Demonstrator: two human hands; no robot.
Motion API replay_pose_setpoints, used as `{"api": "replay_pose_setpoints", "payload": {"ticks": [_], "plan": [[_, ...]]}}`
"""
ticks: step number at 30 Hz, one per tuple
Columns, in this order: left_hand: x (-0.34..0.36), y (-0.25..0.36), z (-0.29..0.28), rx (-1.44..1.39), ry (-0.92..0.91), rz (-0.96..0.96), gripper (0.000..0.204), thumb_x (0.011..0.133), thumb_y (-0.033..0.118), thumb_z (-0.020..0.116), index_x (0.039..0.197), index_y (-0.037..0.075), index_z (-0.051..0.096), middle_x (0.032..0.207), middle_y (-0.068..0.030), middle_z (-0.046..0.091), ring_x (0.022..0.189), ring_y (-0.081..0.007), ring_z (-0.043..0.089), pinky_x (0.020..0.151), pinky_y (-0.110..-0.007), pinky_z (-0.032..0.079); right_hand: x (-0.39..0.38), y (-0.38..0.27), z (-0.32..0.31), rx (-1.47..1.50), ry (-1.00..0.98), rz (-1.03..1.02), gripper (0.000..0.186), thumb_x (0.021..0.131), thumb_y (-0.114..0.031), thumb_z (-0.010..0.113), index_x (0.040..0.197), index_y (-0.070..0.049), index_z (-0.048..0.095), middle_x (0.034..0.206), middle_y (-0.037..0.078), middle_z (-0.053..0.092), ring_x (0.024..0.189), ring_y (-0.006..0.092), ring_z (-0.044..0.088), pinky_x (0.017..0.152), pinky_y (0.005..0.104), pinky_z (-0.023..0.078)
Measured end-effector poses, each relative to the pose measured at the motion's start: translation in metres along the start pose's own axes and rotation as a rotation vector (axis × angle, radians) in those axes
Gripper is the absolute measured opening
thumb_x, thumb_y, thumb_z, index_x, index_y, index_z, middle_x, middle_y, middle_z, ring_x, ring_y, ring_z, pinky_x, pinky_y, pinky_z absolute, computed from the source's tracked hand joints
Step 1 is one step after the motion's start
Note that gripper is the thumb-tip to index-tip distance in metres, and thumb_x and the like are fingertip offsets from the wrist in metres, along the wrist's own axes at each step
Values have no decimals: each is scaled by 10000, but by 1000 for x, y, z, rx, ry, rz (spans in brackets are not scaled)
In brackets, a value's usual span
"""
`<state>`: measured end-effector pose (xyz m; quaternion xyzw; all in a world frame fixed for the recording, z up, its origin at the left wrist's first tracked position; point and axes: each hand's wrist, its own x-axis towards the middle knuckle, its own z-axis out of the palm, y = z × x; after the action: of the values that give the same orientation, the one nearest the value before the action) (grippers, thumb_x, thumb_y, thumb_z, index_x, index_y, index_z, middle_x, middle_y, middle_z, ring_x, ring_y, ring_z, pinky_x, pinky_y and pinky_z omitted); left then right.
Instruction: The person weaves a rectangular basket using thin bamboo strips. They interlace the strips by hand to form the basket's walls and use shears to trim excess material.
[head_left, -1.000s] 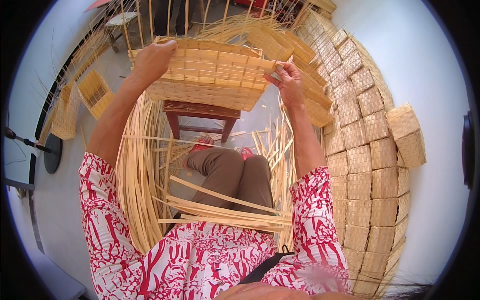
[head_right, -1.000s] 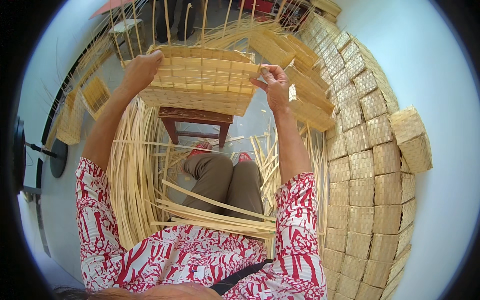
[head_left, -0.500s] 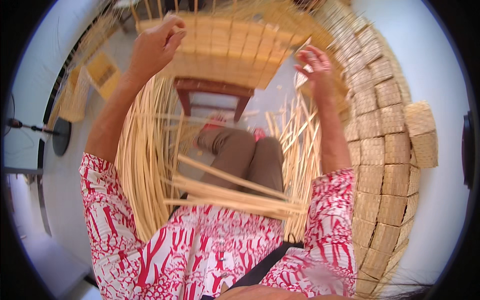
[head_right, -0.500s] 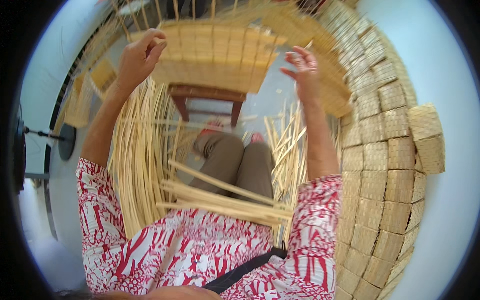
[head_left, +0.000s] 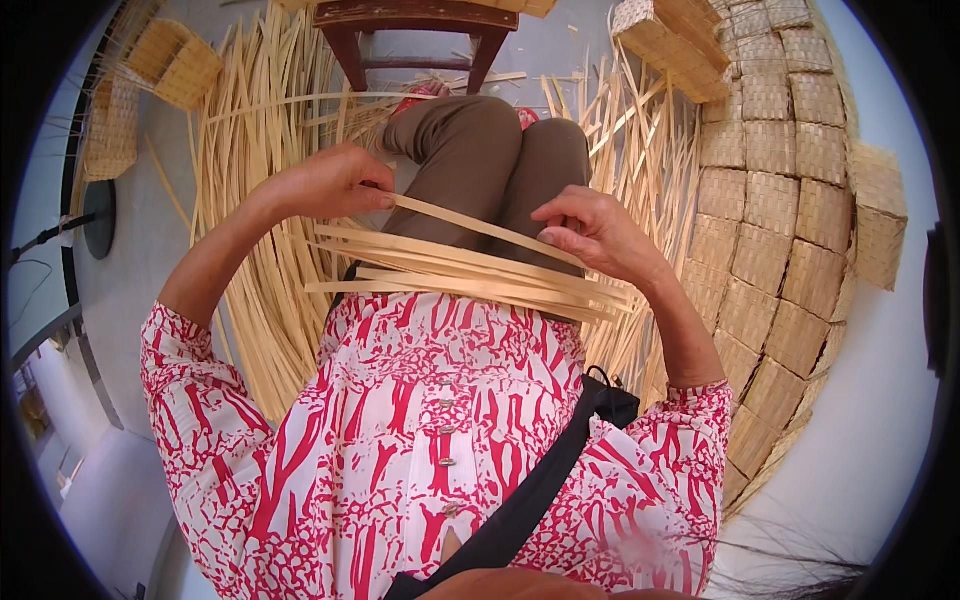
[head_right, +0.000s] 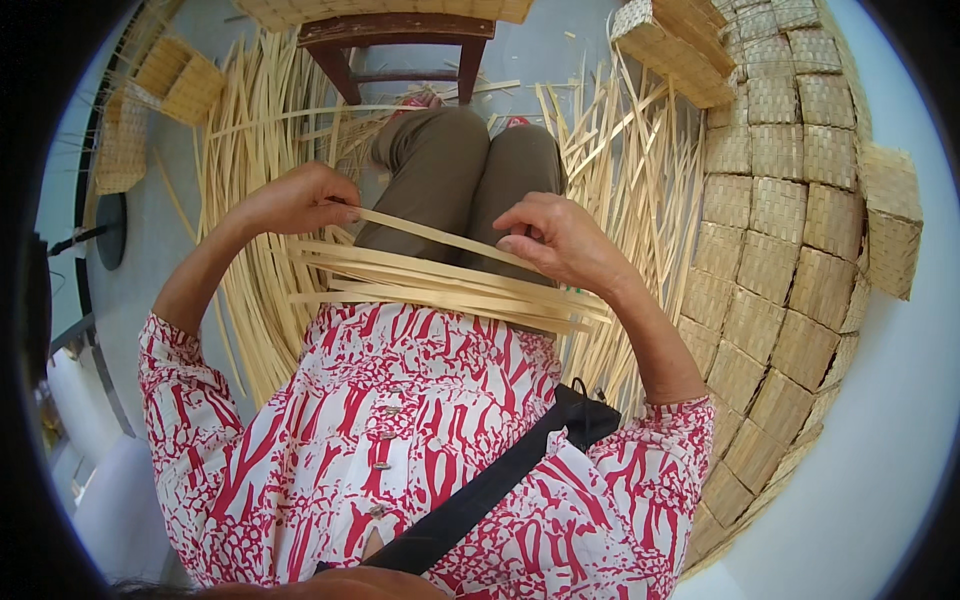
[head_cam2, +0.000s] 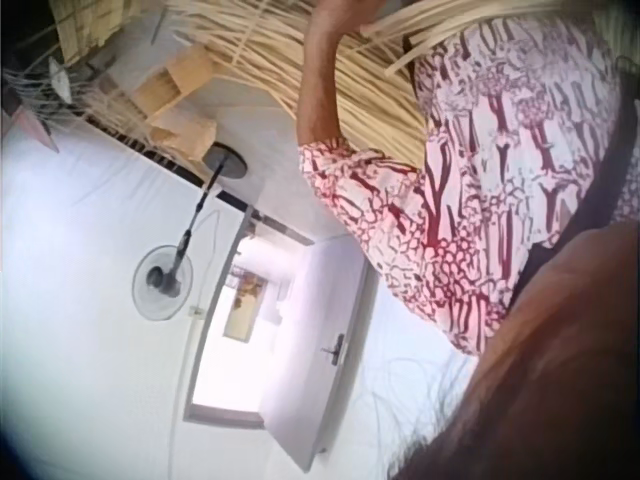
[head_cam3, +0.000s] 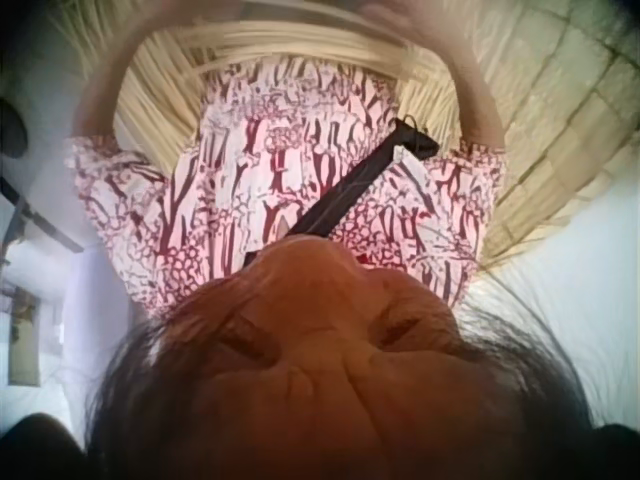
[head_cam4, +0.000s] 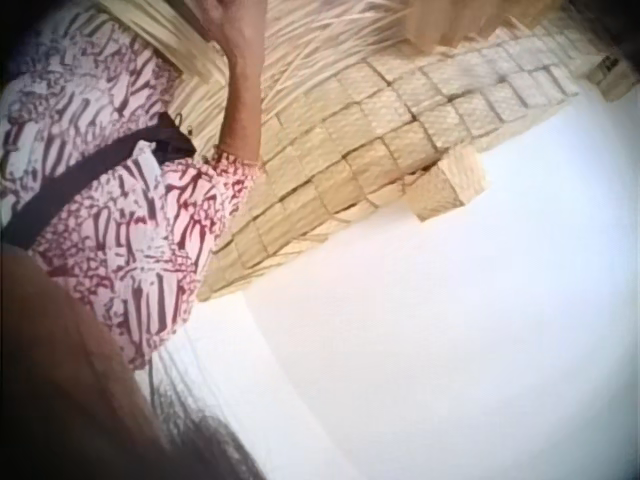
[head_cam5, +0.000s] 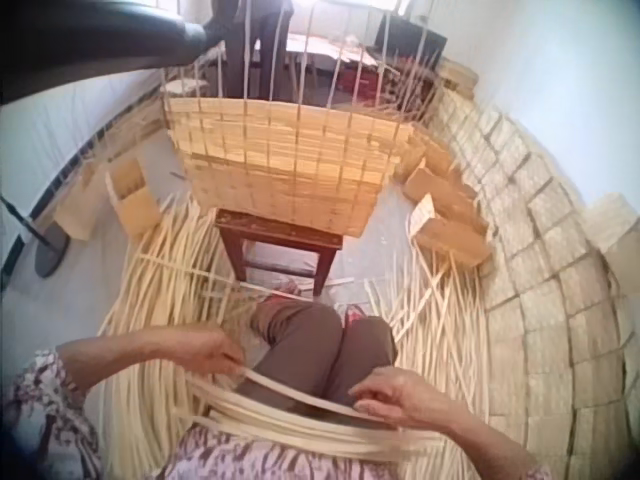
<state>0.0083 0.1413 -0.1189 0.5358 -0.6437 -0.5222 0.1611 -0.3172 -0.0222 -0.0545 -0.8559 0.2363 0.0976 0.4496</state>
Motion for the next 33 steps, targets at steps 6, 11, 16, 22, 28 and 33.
{"api": "replay_pose_setpoints", "payload": {"ticks": [6,11,16,22,28,33], "plan": [[-3,2,16,-129,26,29,175,913,122,687,887,-46,643,748,-97,616,668,-162,552,605,-335,446,6,-2,13,-215,-61,-180,77,846,-105,683,872,-34,671,835,115,610,839,321,596,748,418,488],[-14,7,14,-134,-7,17,181,868,129,737,872,-32,655,732,-78,608,683,-160,570,611,-329,447,6,-9,16,-270,-47,-165,85,855,-94,639,821,-20,615,829,127,613,840,336,598,735,431,483],[-17,13,12,-145,-58,14,149,805,105,746,862,-14,678,695,-109,611,649,-146,571,612,-342,441,6,-6,16,-237,-66,-167,92,869,-98,599,828,-17,582,787,162,609,787,380,592,690,448,472],[-14,13,15,-106,115,68,115,798,61,715,838,-20,644,714,-118,602,654,-212,581,618,-363,443,7,-12,13,-209,-101,-35,94,897,-111,594,905,-21,570,786,181,609,747,389,603,651,436,473],[-12,12,11,32,26,36,93,873,21,652,935,-15,593,766,-114,634,712,-221,616,633,-358,467,1,-13,16,-117,-116,-36,136,886,-119,652,945,-17,583,803,187,632,755,394,618,654,429,485],[-12,17,7,-74,76,63,130,905,67,652,969,-12,571,771,-113,647,700,-222,630,637,-353,481,3,-2,19,-202,-80,-199,139,905,-119,669,932,-5,596,722,170,583,675,316,596,631,368,471]]}}
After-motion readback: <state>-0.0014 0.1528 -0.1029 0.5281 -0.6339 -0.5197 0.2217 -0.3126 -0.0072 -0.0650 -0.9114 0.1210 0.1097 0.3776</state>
